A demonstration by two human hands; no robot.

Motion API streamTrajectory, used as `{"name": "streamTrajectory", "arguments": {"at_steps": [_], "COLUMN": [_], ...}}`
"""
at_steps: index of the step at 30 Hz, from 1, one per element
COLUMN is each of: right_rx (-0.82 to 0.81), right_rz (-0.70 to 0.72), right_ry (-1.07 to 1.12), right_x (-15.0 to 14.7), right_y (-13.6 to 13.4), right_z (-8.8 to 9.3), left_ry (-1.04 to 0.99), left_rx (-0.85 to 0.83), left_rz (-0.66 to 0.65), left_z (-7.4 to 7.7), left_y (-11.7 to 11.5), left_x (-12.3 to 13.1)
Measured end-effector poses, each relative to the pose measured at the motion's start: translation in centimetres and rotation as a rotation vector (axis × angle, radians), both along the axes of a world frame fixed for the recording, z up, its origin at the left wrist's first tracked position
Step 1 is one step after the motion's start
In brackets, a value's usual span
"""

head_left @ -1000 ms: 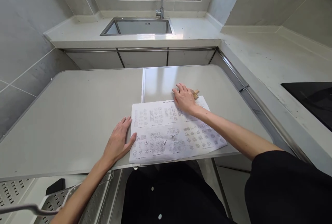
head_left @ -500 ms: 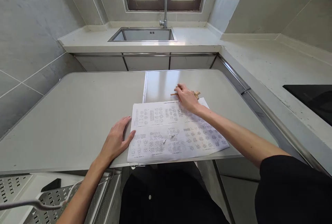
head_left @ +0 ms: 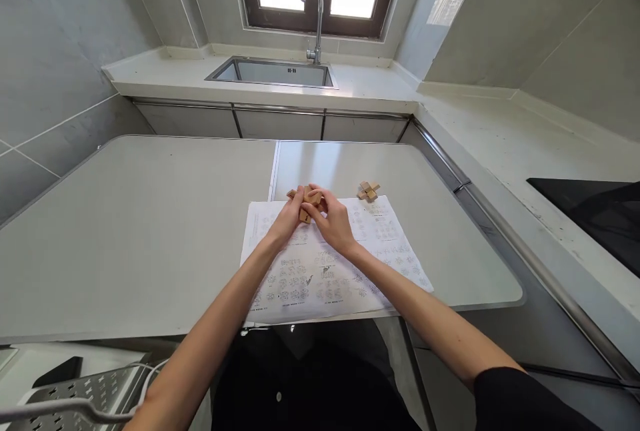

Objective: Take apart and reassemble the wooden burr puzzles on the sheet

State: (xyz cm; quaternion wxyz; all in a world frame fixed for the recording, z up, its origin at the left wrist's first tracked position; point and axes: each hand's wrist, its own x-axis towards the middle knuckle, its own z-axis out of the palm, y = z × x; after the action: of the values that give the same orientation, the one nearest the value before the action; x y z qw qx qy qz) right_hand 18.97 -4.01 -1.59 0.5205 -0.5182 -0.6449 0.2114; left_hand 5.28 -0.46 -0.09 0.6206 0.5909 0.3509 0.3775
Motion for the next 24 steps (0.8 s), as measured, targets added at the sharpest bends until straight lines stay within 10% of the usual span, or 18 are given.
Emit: {"name": "streamTrajectory", "arguments": {"at_steps": [9, 17, 24], "right_rx": [0.044, -0.187, -0.244], "right_rz": [-0.169, 0.194, 0.244], "right_ry": [0.061, 0.558, 0.686], "right_x": [1.7, 2.2, 2.6], "right_y": [2.0, 3.4, 3.6], "right_z": [-1.0, -2.6, -3.4], "left_ry": [-0.017, 0.115, 0.108], "left_rx": [0.064, 0.188, 0.178], "left_rz": [0.058, 0.212, 0.141], "left_z": [-1.7, -2.3, -2.3], "left_y": [3.5, 3.9, 3.7], "left_x": [0.6, -0.3, -0.1]}}
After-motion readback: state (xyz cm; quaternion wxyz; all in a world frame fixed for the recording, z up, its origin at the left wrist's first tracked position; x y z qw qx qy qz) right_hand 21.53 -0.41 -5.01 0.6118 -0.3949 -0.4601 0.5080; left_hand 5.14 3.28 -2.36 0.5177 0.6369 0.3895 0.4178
